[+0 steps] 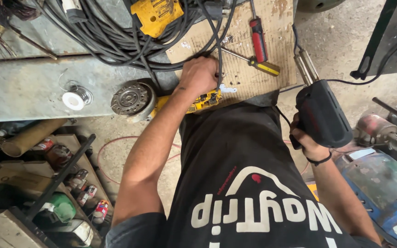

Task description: Soldering wires and components inside a power tool using a soldering gun and screwdriver

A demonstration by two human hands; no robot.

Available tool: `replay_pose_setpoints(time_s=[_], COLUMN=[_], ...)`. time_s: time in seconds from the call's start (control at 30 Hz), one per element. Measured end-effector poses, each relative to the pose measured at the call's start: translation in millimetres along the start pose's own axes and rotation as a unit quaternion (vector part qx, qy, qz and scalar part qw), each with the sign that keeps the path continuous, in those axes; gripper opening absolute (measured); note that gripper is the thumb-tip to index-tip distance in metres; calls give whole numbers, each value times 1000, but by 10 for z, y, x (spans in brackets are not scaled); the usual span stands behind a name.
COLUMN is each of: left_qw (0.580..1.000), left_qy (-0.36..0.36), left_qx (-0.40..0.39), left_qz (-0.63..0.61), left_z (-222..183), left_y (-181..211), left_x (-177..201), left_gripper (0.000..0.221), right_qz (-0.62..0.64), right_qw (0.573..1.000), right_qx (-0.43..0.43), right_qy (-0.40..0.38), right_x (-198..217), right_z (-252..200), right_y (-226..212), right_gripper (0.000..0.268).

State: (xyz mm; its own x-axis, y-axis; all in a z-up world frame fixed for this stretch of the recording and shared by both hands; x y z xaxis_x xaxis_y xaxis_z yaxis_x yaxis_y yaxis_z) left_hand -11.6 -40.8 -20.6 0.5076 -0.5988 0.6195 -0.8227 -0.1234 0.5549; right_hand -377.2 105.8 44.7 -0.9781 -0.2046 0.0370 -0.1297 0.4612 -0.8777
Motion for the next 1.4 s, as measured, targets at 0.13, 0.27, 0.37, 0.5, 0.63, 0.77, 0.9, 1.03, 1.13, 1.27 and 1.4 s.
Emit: replay_pose_setpoints(time_s=[0.13,0.27,0.37,0.5,0.63,0.77,0.9,1.03,1.13,1.27,1.4], left_qw=[1000,1000,1000,1000,1000,997,996,993,991,970,978], left_qy=[5,8,7,4,-1,-7,-3,48,59,85,93], left_qx=[-5,-5,-2,-9,-1,31,49,34,11,-70,-66], left_qz=[-2,3,5,-2,-20,-64,-79,-107,-123,-216,-173], left_z=[-24,-13,-27,-54,-50,-109,-362,-797,-1219,-1655,-1773], left_y=[-19,-14,-31,-18,-29,-36,18,108,243,331,279], left_x=[-68,-51,-90,-81,-51,20,340,750,986,1018,726], left_gripper=[17,16,16,15,17,19,20,18,18,19,17], right_qz=[-15,-10,-25,-60,-62,-105,-82,-68,-45,-2,-144], right_qw=[1000,1000,1000,998,998,993,995,996,999,994,983], right_qx=[2,-7,1,18,20,62,50,43,28,-110,-95], right_qy=[-3,-11,4,-2,6,-10,12,22,10,-20,-54], right_x=[33,-53,-22,-56,-92,4,43,-2,-25,33,256], right_z=[-13,20,19,-8,22,-37,-23,-31,-73,-326,-602], right_y=[52,-175,-98,-124,-161,75,105,8,-41,23,102], right_gripper=[18,15,16,15,15,20,18,17,13,32,45])
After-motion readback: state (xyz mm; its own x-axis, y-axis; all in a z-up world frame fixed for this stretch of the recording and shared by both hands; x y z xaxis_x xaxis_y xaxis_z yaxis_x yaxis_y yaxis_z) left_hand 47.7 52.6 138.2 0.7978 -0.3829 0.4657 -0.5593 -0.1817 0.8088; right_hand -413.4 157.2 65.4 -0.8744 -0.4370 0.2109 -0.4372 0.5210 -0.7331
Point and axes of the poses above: each hand's wrist, its own z-axis towards the middle knuckle, its own x-axis out of the back of the hand, y = z × x, the point moved 4 cm from there along z, towards the middle knuckle, and after that the axes turned 10 degrees about y, right-handed, at the moved point
